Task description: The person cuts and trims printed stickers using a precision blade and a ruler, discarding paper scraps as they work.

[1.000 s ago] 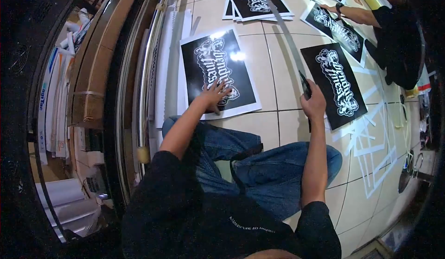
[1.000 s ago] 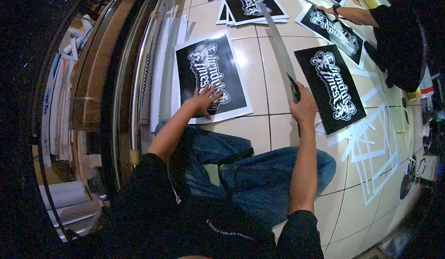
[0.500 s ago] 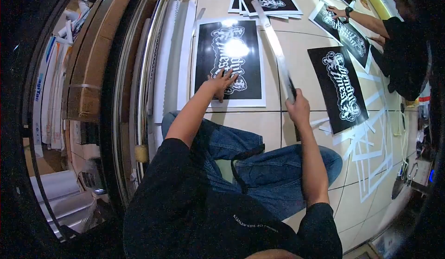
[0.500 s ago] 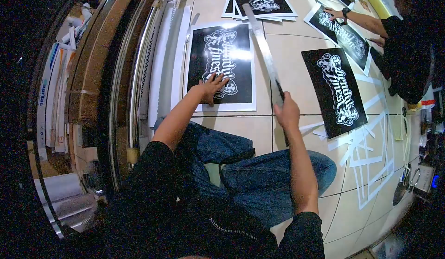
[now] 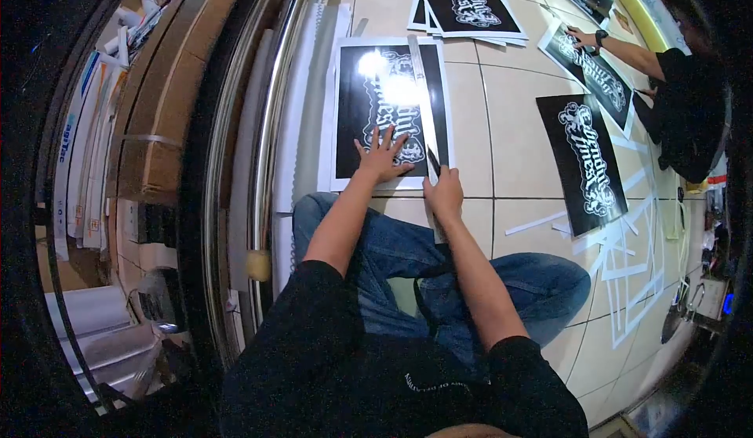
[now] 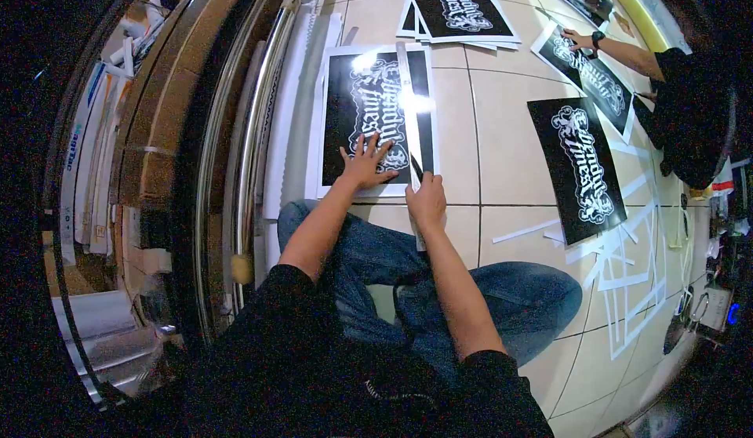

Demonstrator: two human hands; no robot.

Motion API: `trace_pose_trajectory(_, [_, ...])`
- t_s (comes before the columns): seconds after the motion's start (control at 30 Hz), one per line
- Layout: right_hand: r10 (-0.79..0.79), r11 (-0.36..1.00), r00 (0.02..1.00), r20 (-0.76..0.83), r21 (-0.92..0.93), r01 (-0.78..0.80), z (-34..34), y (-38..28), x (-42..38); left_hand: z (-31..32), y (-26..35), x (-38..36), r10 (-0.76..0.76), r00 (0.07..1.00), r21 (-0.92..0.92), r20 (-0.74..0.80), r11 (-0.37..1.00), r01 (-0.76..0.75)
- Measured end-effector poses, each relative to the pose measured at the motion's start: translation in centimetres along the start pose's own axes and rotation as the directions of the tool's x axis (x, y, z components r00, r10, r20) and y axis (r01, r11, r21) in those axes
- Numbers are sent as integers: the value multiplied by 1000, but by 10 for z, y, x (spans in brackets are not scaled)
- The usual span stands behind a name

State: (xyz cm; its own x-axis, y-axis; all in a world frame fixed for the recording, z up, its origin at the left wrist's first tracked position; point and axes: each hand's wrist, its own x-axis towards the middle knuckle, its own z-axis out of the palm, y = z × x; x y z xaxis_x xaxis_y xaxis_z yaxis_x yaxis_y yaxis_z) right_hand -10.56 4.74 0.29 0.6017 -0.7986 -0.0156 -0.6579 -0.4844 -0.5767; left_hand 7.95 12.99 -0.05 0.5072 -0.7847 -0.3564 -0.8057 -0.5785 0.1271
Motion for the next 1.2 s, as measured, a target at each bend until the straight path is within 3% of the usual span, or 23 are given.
trace_pose_trajectory(0.07, [12,1000,1000,17,-13,-12,0,0,-1,3,3,-1,-1,1000,-12,15,1000,1])
trace_pose_trajectory(0.23, [-154,988,988,-27,-25,153,-5,16,0,2,22,-12,-102,984,-61,144,992,112])
trace_pose_trajectory(0.37, [-163,985,986,17,-49,164,-15,16,-4,-8,31,-26,-134,974,-61,181,987,147])
trace_pose_trajectory(0.43, [-110,988,992,-61,-119,102,-29,2,-8,-11,32,-31,-141,972,-46,187,987,153])
trace_pose_trajectory(0.53, [-46,998,999,10,-43,46,-31,16,3,-5,22,-20,-138,985,-50,104,988,144])
trace_pose_trajectory(0.57, [-17,998,993,115,-58,24,-39,21,6,-1,18,-14,-145,988,-70,53,986,148])
trace_pose_trajectory(0.67, [-21,1000,992,123,-18,23,-44,60,-14,1,19,-10,-157,986,-117,-52,982,150])
trace_pose_trajectory(0.8, [47,999,993,104,19,-49,-54,80,-43,15,29,8,-88,976,29,-200,995,96])
trace_pose_trajectory(0.87, [60,995,993,105,70,-68,-57,69,-40,28,25,23,261,916,-24,-305,959,-281])
trace_pose_trajectory(0.93, [66,996,990,126,44,-72,-57,53,-34,38,30,25,259,938,52,-230,966,-254])
trace_pose_trajectory(1.0, [32,999,989,144,30,-37,-49,55,-32,39,31,23,201,936,-90,-288,968,-235])
trace_pose_trajectory(1.07, [18,997,993,113,68,-26,-43,59,-28,44,30,22,197,932,-83,-303,969,-232])
trace_pose_trajectory(1.2, [73,996,995,-62,52,-69,-42,82,-16,39,43,13,97,966,-53,-239,992,-113])
